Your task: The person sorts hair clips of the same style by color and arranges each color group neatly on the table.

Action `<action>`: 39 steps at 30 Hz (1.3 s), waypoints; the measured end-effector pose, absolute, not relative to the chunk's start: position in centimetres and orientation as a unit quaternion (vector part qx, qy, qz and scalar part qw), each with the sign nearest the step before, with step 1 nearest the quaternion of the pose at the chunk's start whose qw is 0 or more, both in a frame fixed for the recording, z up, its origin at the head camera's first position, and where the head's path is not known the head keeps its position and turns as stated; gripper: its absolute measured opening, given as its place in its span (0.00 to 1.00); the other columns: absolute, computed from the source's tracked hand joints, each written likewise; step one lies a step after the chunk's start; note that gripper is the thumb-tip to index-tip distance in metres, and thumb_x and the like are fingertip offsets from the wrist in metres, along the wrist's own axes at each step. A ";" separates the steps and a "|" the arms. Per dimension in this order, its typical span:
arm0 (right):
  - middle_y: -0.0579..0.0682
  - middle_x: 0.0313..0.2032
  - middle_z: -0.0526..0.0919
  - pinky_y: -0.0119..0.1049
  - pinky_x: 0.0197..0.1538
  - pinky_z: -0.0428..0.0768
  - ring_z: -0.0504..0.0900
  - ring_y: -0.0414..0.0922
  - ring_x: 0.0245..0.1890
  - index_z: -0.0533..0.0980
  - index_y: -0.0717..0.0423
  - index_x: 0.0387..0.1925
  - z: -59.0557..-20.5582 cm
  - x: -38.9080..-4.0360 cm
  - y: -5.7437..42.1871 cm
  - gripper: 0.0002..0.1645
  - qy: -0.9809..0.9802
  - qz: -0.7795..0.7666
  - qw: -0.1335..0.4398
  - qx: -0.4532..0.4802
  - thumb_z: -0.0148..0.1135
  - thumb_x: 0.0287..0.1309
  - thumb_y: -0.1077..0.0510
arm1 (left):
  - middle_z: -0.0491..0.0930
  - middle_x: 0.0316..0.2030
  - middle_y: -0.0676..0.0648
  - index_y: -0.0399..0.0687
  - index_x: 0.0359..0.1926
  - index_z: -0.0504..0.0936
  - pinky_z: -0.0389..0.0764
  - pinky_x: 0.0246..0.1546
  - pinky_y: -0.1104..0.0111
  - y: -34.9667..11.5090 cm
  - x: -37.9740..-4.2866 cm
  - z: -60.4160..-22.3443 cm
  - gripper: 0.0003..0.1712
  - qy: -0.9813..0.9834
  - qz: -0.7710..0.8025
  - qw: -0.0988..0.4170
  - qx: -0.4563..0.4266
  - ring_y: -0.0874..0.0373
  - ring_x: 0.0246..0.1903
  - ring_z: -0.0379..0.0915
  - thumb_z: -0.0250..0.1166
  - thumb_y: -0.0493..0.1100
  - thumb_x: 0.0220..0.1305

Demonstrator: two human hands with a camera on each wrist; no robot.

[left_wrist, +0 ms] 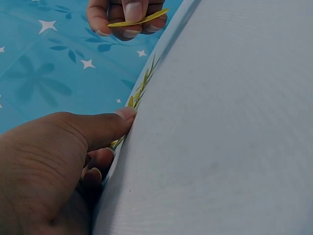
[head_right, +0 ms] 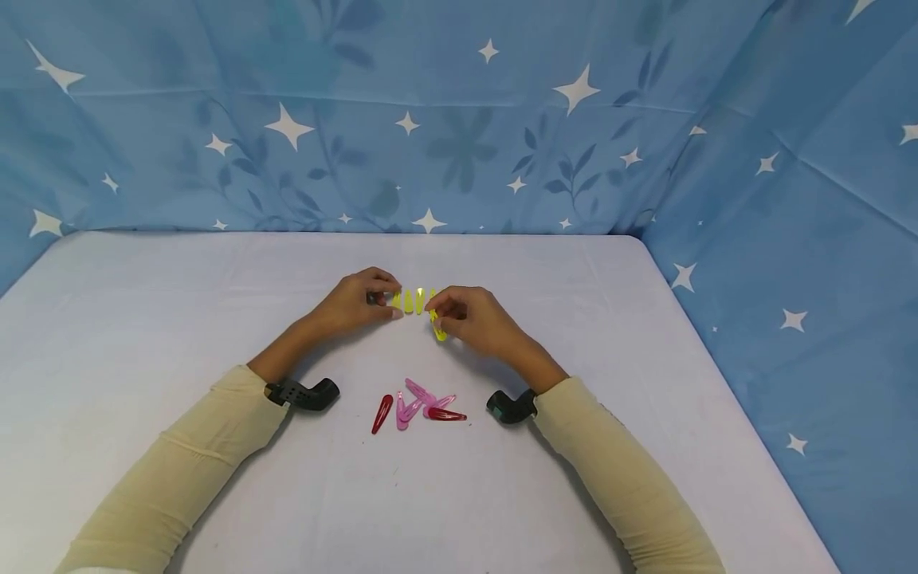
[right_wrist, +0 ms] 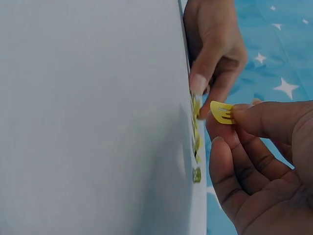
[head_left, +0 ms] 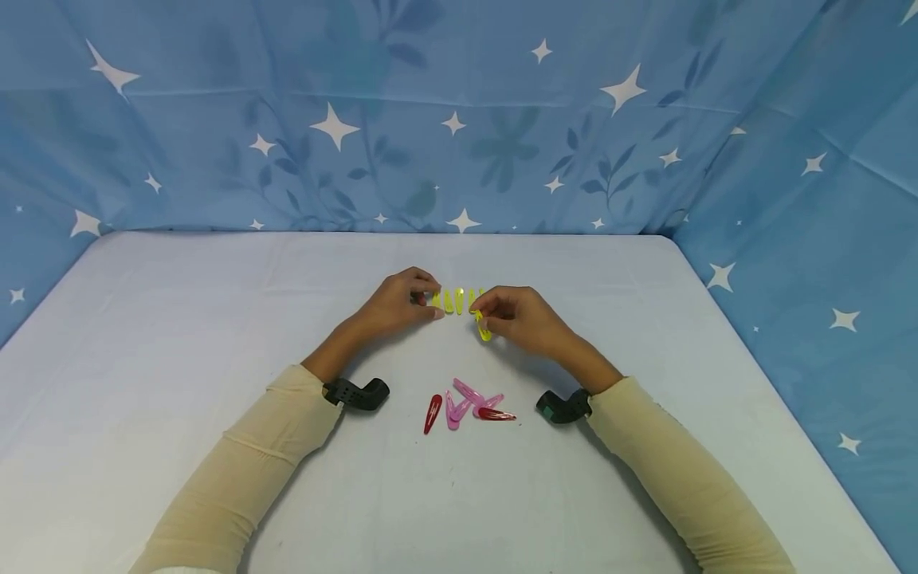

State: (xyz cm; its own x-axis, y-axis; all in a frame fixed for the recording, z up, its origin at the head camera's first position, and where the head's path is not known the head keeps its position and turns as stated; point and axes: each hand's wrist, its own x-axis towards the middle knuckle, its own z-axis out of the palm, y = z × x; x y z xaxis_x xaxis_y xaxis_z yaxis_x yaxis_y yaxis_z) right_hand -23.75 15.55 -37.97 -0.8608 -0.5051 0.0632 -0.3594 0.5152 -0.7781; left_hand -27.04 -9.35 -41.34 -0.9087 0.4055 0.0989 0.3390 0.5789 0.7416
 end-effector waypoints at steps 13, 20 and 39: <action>0.56 0.43 0.84 0.34 0.36 0.77 0.84 0.48 0.36 0.81 0.60 0.48 -37.5 -24.9 17.0 0.13 0.883 -0.421 0.054 -0.199 0.63 0.62 0.65 | 0.74 0.58 0.42 0.38 0.60 0.79 0.76 0.48 0.60 -9.2 -26.9 -41.0 0.27 0.888 0.412 0.056 0.198 0.51 0.46 0.75 0.71 0.43 0.61; 0.57 0.42 0.83 0.32 0.39 0.77 0.83 0.49 0.39 0.81 0.62 0.49 -37.8 -26.0 17.6 0.13 0.882 -0.429 0.061 -0.185 0.63 0.63 0.65 | 0.74 0.58 0.42 0.38 0.59 0.79 0.76 0.48 0.61 -9.3 -26.7 -41.0 0.27 0.889 0.408 0.059 0.197 0.51 0.46 0.75 0.71 0.42 0.61; 0.56 0.39 0.82 0.34 0.37 0.74 0.76 0.47 0.37 0.82 0.61 0.49 -38.7 -28.5 17.4 0.15 0.917 -0.376 0.077 -0.109 0.62 0.61 0.64 | 0.74 0.57 0.40 0.36 0.59 0.79 0.76 0.48 0.60 -9.2 -26.5 -40.7 0.26 0.886 0.414 0.053 0.203 0.50 0.46 0.75 0.71 0.42 0.61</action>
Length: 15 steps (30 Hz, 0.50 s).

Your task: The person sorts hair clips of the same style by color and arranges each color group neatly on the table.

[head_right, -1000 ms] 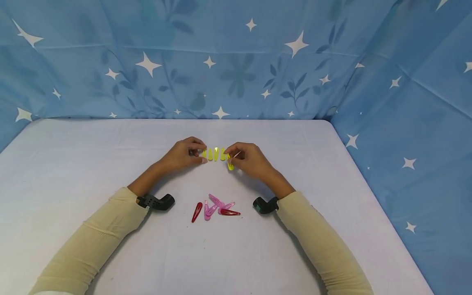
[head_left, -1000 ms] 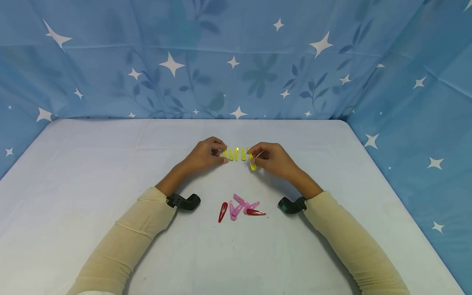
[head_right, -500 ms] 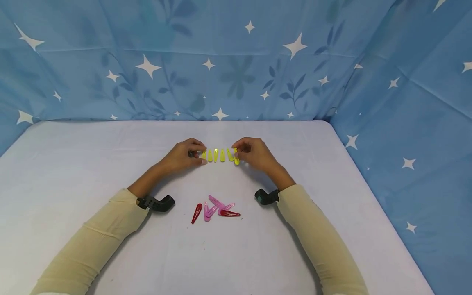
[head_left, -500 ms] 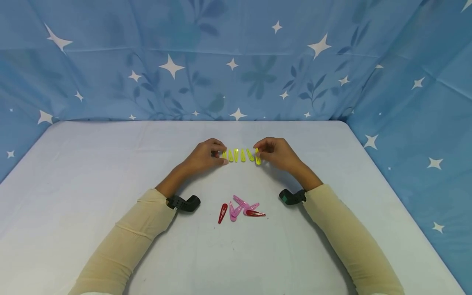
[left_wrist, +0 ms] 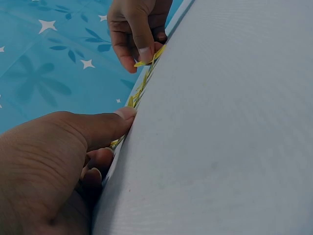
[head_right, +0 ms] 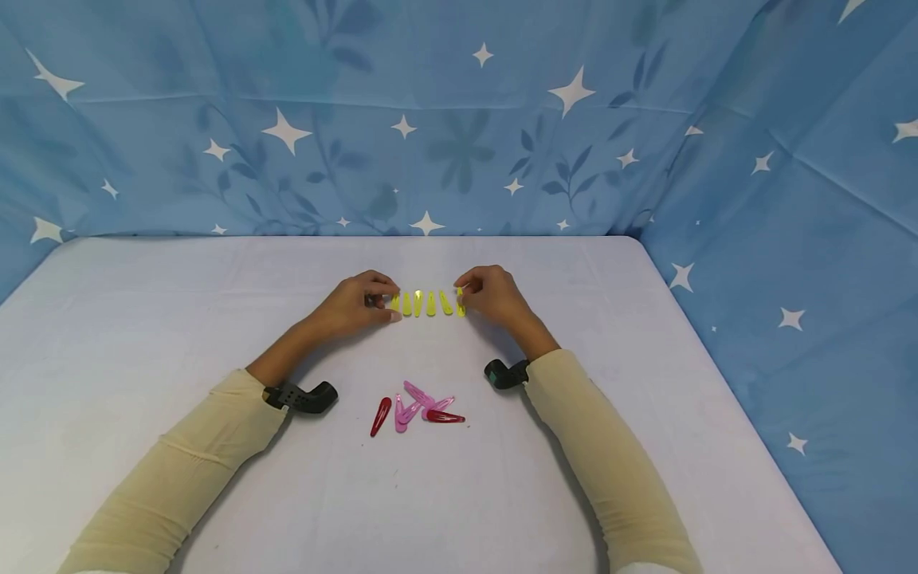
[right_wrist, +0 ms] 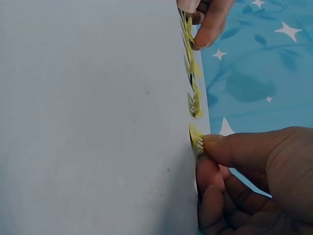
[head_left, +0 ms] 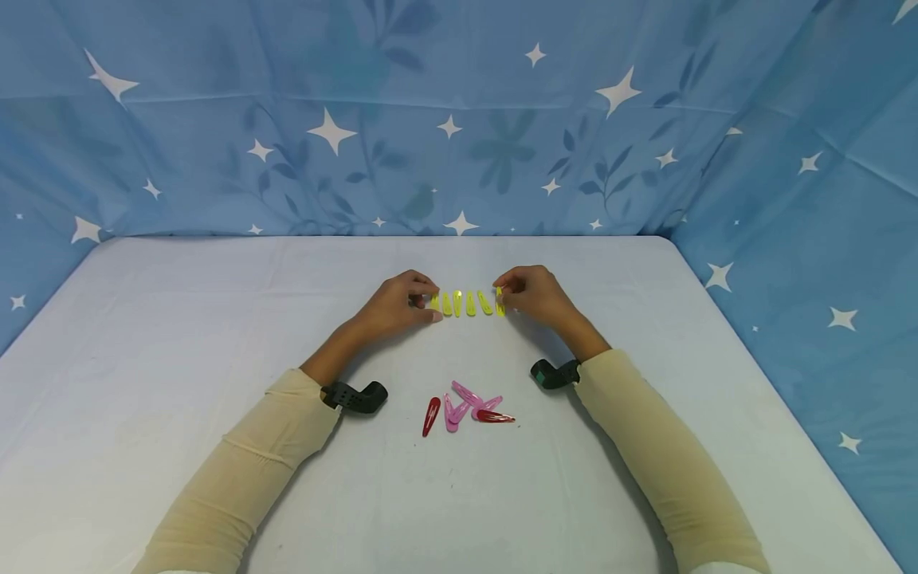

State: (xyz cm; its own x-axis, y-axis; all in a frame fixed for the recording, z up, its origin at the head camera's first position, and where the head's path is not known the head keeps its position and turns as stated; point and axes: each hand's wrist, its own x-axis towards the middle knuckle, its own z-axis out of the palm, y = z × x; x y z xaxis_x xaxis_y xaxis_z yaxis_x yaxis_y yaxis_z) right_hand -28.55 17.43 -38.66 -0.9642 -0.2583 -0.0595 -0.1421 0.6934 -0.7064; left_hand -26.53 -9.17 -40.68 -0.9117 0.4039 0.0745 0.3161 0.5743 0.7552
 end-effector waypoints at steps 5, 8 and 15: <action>0.55 0.39 0.82 0.34 0.37 0.74 0.77 0.47 0.36 0.82 0.60 0.49 -38.5 -28.7 17.0 0.15 0.924 -0.360 0.081 -0.097 0.63 0.60 0.64 | 0.74 0.58 0.40 0.36 0.59 0.79 0.76 0.48 0.60 -9.2 -26.5 -40.7 0.26 0.886 0.412 0.053 0.205 0.50 0.46 0.75 0.71 0.41 0.61; 0.55 0.39 0.82 0.34 0.37 0.74 0.77 0.47 0.36 0.82 0.60 0.48 -38.4 -28.8 16.9 0.14 0.927 -0.354 0.082 -0.091 0.63 0.60 0.63 | 0.74 0.58 0.40 0.36 0.59 0.80 0.76 0.48 0.60 -9.2 -26.5 -40.7 0.26 0.888 0.408 0.051 0.204 0.50 0.46 0.75 0.71 0.42 0.61; 0.55 0.40 0.81 0.34 0.36 0.73 0.76 0.46 0.34 0.80 0.57 0.54 -38.2 -28.9 17.0 0.18 0.930 -0.343 0.098 -0.087 0.61 0.62 0.60 | 0.73 0.59 0.40 0.36 0.59 0.79 0.76 0.48 0.60 -9.1 -26.5 -40.7 0.26 0.890 0.407 0.051 0.201 0.50 0.46 0.75 0.71 0.41 0.61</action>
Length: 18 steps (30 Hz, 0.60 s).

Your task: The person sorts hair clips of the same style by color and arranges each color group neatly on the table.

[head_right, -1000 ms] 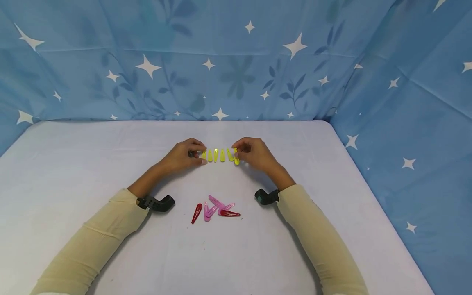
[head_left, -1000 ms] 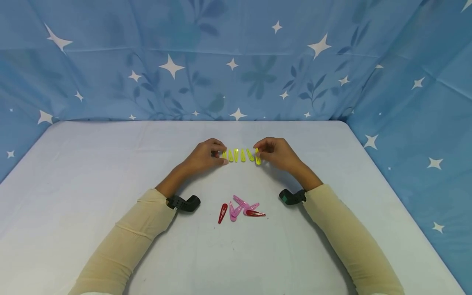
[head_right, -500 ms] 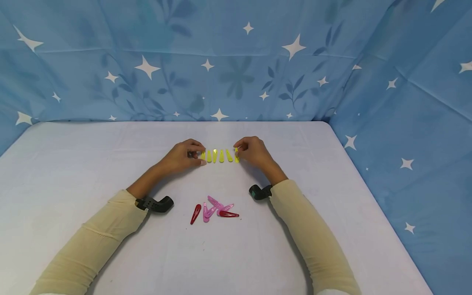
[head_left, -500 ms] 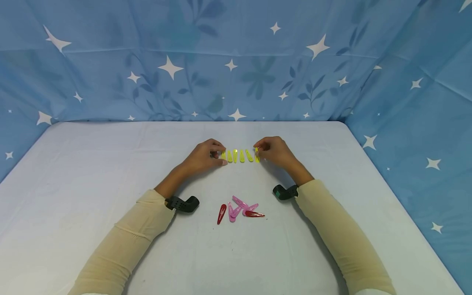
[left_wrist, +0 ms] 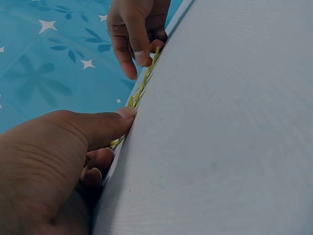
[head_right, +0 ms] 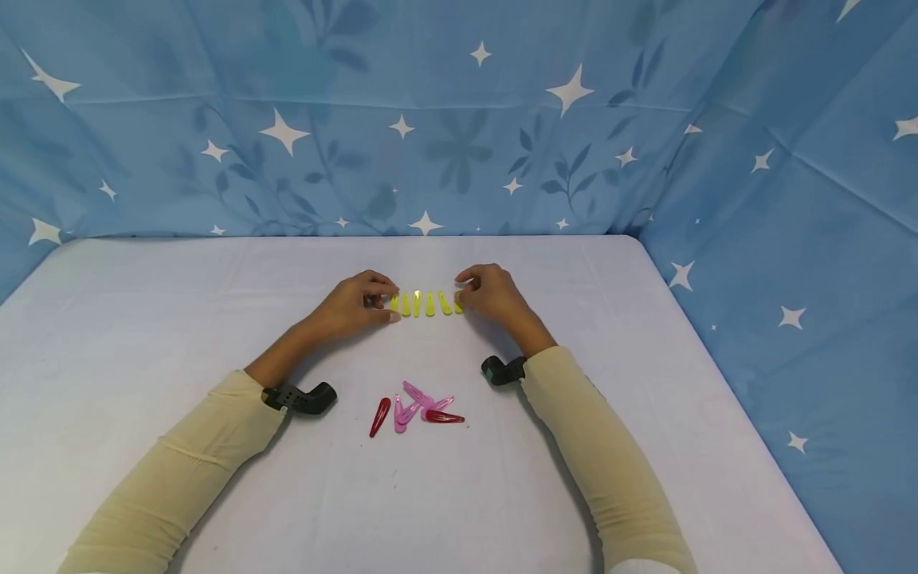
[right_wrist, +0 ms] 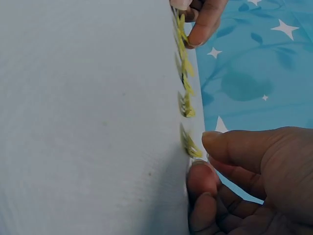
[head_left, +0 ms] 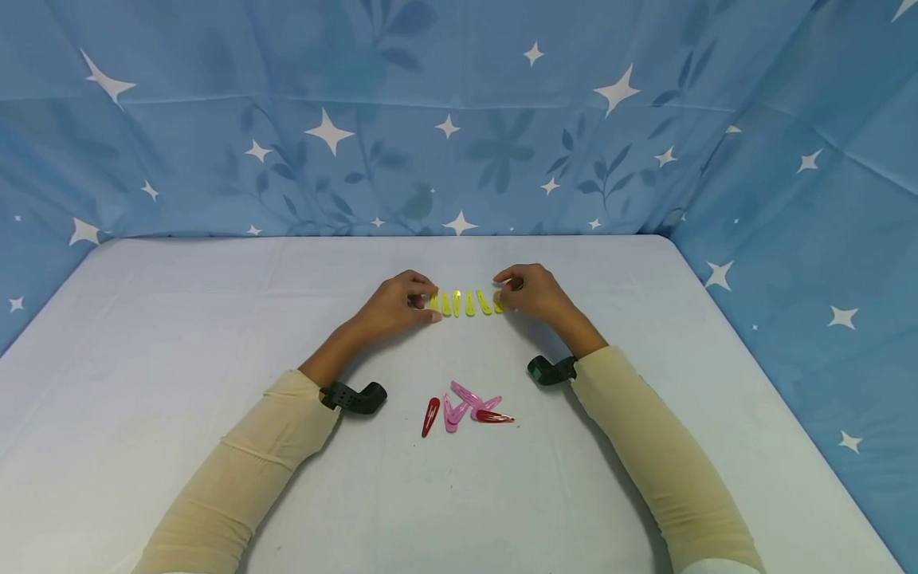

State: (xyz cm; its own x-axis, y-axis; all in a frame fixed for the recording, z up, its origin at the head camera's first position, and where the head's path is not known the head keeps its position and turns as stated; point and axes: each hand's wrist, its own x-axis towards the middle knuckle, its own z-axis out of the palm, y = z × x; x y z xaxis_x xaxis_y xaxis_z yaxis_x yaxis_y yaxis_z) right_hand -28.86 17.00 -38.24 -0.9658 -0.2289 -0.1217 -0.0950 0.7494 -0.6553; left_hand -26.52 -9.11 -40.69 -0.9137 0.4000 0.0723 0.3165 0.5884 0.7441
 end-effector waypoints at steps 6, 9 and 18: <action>0.56 0.43 0.81 0.34 0.35 0.75 0.81 0.46 0.34 0.78 0.56 0.57 -37.9 -28.5 17.1 0.20 0.927 -0.349 0.109 -0.078 0.60 0.65 0.57 | 0.74 0.57 0.41 0.38 0.61 0.78 0.74 0.46 0.62 -9.2 -26.6 -40.8 0.28 0.892 0.402 0.048 0.201 0.51 0.44 0.74 0.71 0.41 0.60; 0.56 0.45 0.81 0.34 0.35 0.76 0.83 0.46 0.35 0.78 0.55 0.57 -37.7 -28.2 17.3 0.20 0.928 -0.349 0.109 -0.071 0.60 0.65 0.56 | 0.74 0.55 0.41 0.39 0.63 0.77 0.72 0.44 0.63 -9.2 -26.6 -40.9 0.30 0.893 0.402 0.049 0.199 0.52 0.42 0.73 0.71 0.40 0.60; 0.57 0.43 0.83 0.34 0.33 0.76 0.83 0.48 0.33 0.80 0.57 0.54 -37.2 -26.6 18.2 0.17 0.926 -0.351 0.070 -0.117 0.60 0.65 0.57 | 0.73 0.55 0.40 0.39 0.65 0.74 0.71 0.43 0.63 -9.2 -26.8 -40.9 0.34 0.891 0.404 0.050 0.201 0.53 0.41 0.74 0.73 0.42 0.58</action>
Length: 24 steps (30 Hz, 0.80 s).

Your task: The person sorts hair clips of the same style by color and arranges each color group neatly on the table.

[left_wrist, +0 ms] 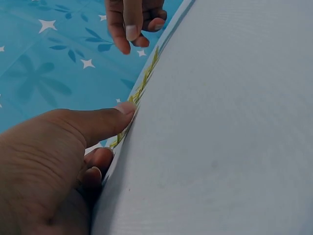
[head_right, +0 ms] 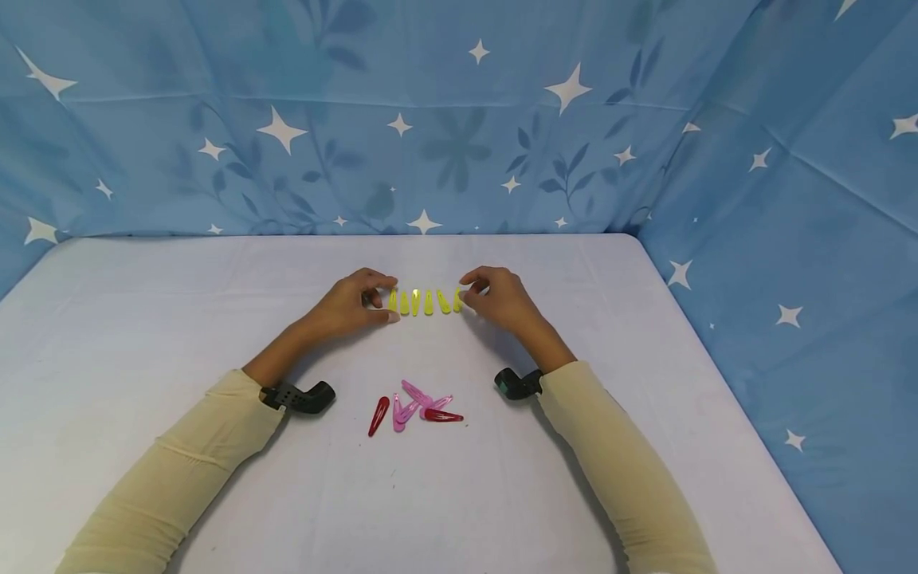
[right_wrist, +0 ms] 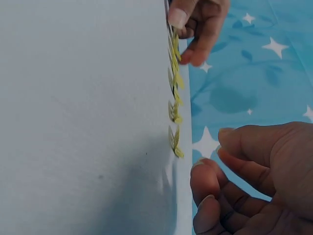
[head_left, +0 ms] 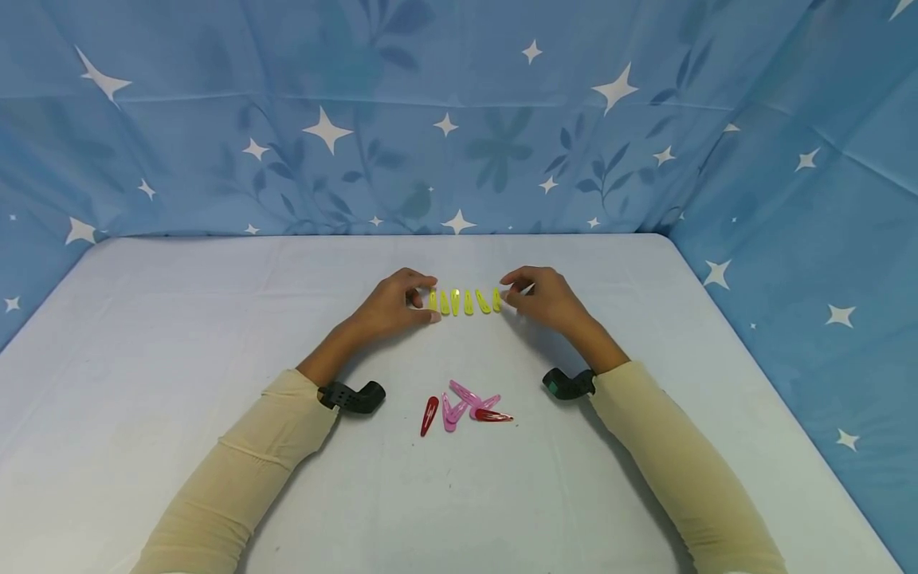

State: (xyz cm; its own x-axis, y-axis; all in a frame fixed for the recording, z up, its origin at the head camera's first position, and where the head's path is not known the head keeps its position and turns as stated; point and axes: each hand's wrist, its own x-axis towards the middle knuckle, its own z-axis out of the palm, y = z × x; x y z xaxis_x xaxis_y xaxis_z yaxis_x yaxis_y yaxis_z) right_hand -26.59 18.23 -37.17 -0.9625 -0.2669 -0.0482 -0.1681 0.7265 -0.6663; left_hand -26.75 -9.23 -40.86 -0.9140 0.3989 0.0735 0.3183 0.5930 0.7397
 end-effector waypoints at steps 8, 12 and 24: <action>0.56 0.40 0.84 0.34 0.33 0.75 0.79 0.46 0.30 0.82 0.59 0.48 -36.9 -24.3 17.8 0.13 0.920 -0.344 0.064 -0.176 0.62 0.63 0.61 | 0.70 0.57 0.37 0.38 0.65 0.74 0.70 0.45 0.62 -9.6 -26.7 -41.0 0.36 0.886 0.406 0.027 0.224 0.54 0.37 0.74 0.74 0.44 0.56; 0.54 0.37 0.84 0.34 0.34 0.76 0.79 0.43 0.29 0.83 0.59 0.47 -36.8 -23.1 17.6 0.13 0.908 -0.350 0.081 -0.214 0.63 0.62 0.62 | 0.67 0.59 0.36 0.39 0.65 0.74 0.71 0.46 0.61 -9.5 -26.6 -40.9 0.38 0.884 0.412 0.029 0.220 0.54 0.37 0.74 0.74 0.44 0.55; 0.46 0.37 0.87 0.32 0.42 0.80 0.79 0.40 0.34 0.84 0.57 0.46 -37.1 -20.2 17.5 0.12 0.863 -0.366 0.158 -0.310 0.67 0.60 0.62 | 0.66 0.58 0.36 0.41 0.64 0.75 0.75 0.48 0.59 -9.4 -26.0 -40.2 0.35 0.883 0.428 0.043 0.190 0.49 0.42 0.76 0.74 0.44 0.56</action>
